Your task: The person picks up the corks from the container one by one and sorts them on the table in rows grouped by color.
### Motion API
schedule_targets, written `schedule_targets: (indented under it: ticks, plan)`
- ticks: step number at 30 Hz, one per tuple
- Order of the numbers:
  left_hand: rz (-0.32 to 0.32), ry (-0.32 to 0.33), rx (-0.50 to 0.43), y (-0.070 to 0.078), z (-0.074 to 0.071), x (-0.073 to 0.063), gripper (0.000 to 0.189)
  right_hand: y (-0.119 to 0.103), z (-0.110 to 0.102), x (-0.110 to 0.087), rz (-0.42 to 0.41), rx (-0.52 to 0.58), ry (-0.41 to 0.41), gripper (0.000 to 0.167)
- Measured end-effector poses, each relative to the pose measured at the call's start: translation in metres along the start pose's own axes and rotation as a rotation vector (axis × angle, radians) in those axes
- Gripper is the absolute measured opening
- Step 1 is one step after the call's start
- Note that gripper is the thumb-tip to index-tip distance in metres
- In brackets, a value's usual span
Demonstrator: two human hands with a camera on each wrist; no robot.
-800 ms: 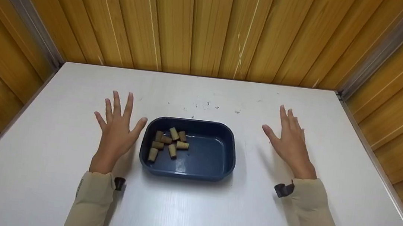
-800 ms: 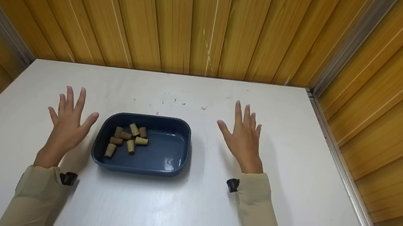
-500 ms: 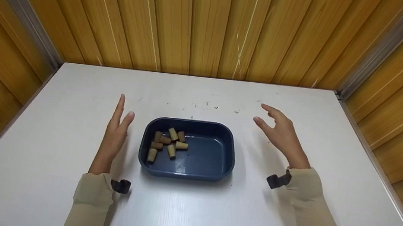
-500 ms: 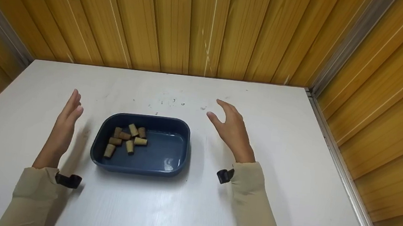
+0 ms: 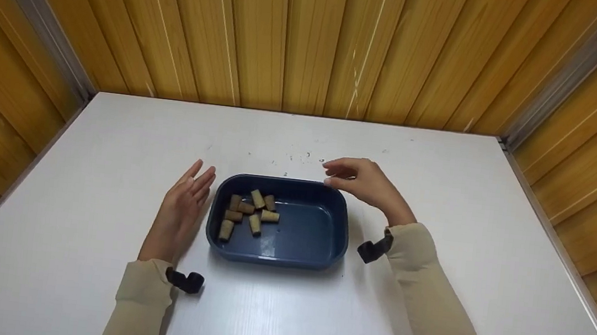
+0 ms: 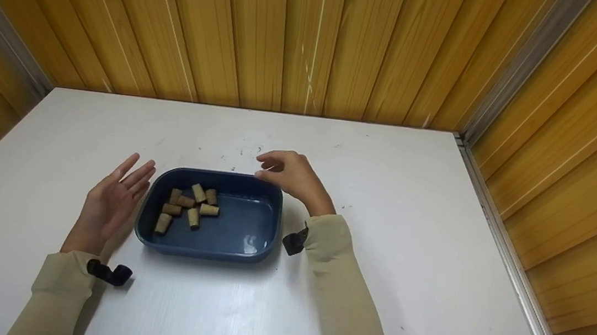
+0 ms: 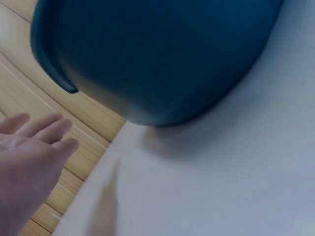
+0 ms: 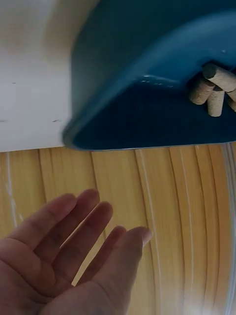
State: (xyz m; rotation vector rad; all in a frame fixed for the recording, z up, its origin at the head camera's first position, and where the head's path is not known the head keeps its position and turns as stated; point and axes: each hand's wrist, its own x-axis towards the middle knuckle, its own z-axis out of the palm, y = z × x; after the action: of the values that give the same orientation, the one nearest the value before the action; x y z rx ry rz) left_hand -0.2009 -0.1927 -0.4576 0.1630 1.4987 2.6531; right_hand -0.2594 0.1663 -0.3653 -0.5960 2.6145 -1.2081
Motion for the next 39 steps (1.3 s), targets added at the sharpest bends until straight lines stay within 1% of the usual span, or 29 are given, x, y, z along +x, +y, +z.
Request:
schedule_targets:
  ticks: [3,5,9,13,17,20,24,28,33,39]
  plan:
    - [-0.054,-0.024,-0.048,-0.008,-0.002,0.0,0.055,-0.007,0.009,0.01,-0.016,-0.004,-0.094,0.037]
    - [-0.087,-0.042,-0.052,-0.012,-0.003,-0.001,0.056,-0.012,0.015,0.016,-0.026,-0.017,-0.156,0.036]
    - [-0.112,-0.083,-0.008,-0.017,-0.003,-0.001,0.06,-0.017,0.028,0.027,-0.061,-0.065,-0.282,0.036]
    - [-0.118,-0.09,0.023,-0.019,-0.003,-0.002,0.063,-0.019,0.04,0.037,-0.075,-0.114,-0.358,0.033]
    - [-0.116,-0.085,0.054,-0.02,-0.004,-0.001,0.067,-0.021,0.053,0.044,-0.077,-0.151,-0.398,0.032]
    - [-0.104,-0.089,0.077,-0.021,-0.004,-0.001,0.068,-0.023,0.062,0.049,-0.068,-0.155,-0.43,0.032]
    - [-0.087,-0.103,0.078,-0.023,-0.004,-0.002,0.067,-0.024,0.071,0.051,-0.032,-0.179,-0.452,0.033]
    - [-0.071,-0.114,0.081,-0.024,-0.005,-0.003,0.067,-0.022,0.078,0.052,-0.016,-0.222,-0.457,0.033]
    - [-0.051,-0.121,0.082,-0.024,-0.007,-0.003,0.066,-0.021,0.086,0.054,-0.032,-0.244,-0.459,0.032]
    - [-0.055,-0.132,0.092,-0.025,-0.008,-0.003,0.066,-0.021,0.096,0.054,-0.046,-0.267,-0.428,0.027]
